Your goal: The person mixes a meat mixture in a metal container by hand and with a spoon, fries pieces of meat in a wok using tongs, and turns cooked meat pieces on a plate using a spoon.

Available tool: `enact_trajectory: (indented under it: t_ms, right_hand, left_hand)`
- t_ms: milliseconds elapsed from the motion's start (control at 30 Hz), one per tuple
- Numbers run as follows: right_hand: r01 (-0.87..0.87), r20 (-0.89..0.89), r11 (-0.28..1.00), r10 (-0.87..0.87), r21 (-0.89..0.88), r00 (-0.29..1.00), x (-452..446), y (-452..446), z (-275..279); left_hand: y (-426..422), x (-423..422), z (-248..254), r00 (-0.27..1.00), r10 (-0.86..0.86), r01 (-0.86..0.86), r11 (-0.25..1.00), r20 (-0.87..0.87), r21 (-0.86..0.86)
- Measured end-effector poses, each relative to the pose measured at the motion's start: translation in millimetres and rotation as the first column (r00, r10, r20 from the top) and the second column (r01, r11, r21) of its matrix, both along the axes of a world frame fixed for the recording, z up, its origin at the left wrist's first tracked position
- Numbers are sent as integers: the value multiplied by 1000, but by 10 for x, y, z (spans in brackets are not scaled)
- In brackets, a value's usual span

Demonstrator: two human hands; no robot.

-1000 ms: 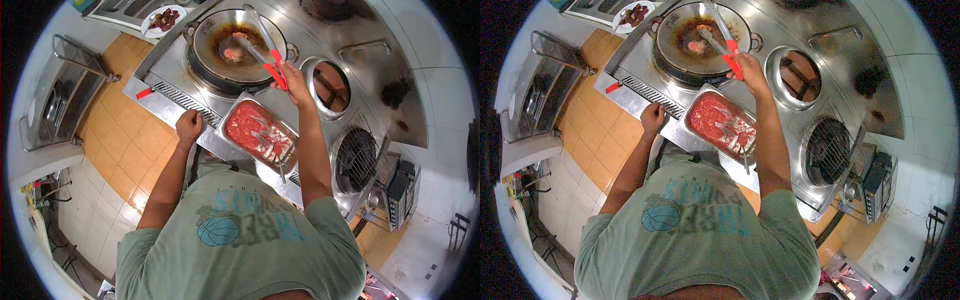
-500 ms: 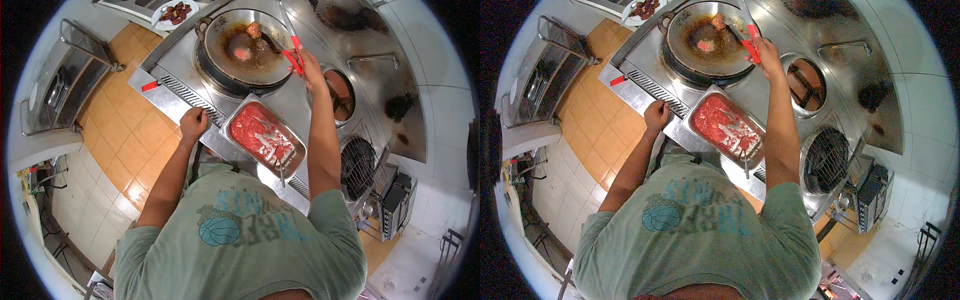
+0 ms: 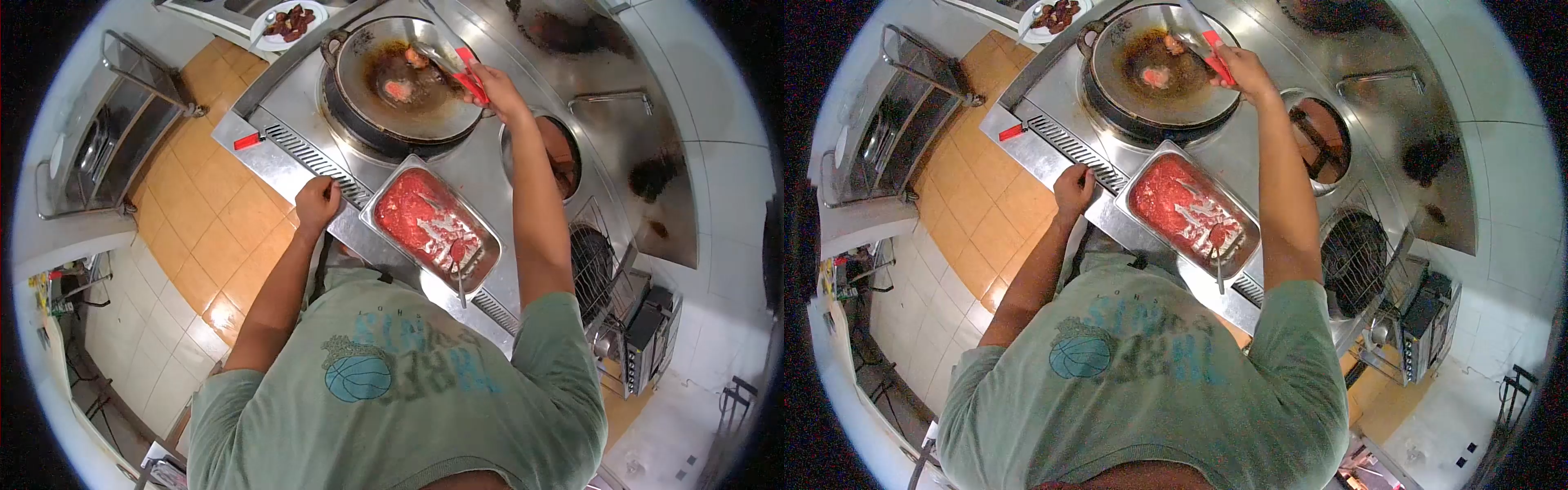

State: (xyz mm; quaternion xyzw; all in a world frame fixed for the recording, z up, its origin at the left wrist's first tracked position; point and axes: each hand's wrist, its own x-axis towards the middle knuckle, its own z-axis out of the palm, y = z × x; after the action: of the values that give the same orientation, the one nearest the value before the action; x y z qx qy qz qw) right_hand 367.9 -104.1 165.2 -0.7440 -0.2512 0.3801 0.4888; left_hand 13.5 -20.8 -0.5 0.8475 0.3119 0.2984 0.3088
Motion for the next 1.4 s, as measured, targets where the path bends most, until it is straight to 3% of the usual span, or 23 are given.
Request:
enact_trajectory:
  t_ms: [233, 500, 600, 767, 900, 1067, 1133, 1200, 1233, 1267, 1400]
  right_hand:
    - [-102, 75, 981, 116, -163, 990, 1, -243, 53]
    - [-127, 113, 966, 156, -226, 981, -89, -511, 250]
    - [-50, 162, 982, 80, -183, 983, -202, -710, 306]
    - [100, 53, 994, -102, 52, 993, -726, -1393, 306]
    - [378, -52, 903, -375, 204, 925, -1560, -2005, 123]
    - [580, -119, 765, -572, 281, 812, -2435, -2683, -370]
    - [629, -134, 767, -615, 127, 777, -2764, -2917, -391]
    - [690, -141, 720, -677, 79, 722, -3042, -3122, -470]
    - [708, -139, 704, -697, 57, 704, -3148, -3271, -598]
    - [727, -124, 681, -717, 84, 686, -3269, -3306, -550]
    - [737, -145, 672, -724, 73, 674, -3629, -3587, -644]
  left_hand:
    - [-22, 19, 49, 999, 12, -12, 1000, 40, -5]
    - [-27, 13, 111, 999, 4, -5, 1000, -54, -16]
    - [-33, 11, 115, 999, 8, -9, 1000, -37, -20]
    - [-37, 12, 80, 999, -8, 8, 1000, 46, -6]
    - [-13, 5, 30, 999, -50, 49, 996, 10, 80]
    - [52, -43, -6, 989, -147, 147, 988, 2, 47]
    - [87, -59, -111, 978, -172, 177, 984, 120, -33]
    - [184, -72, -366, 951, -222, 270, 935, 217, -228]
    - [166, -114, -182, 943, -256, 310, 910, 214, -275]
    - [251, -99, -381, 901, -290, 377, 891, 321, -254]
    - [271, -238, -203, 845, -331, 508, 744, 420, -435]
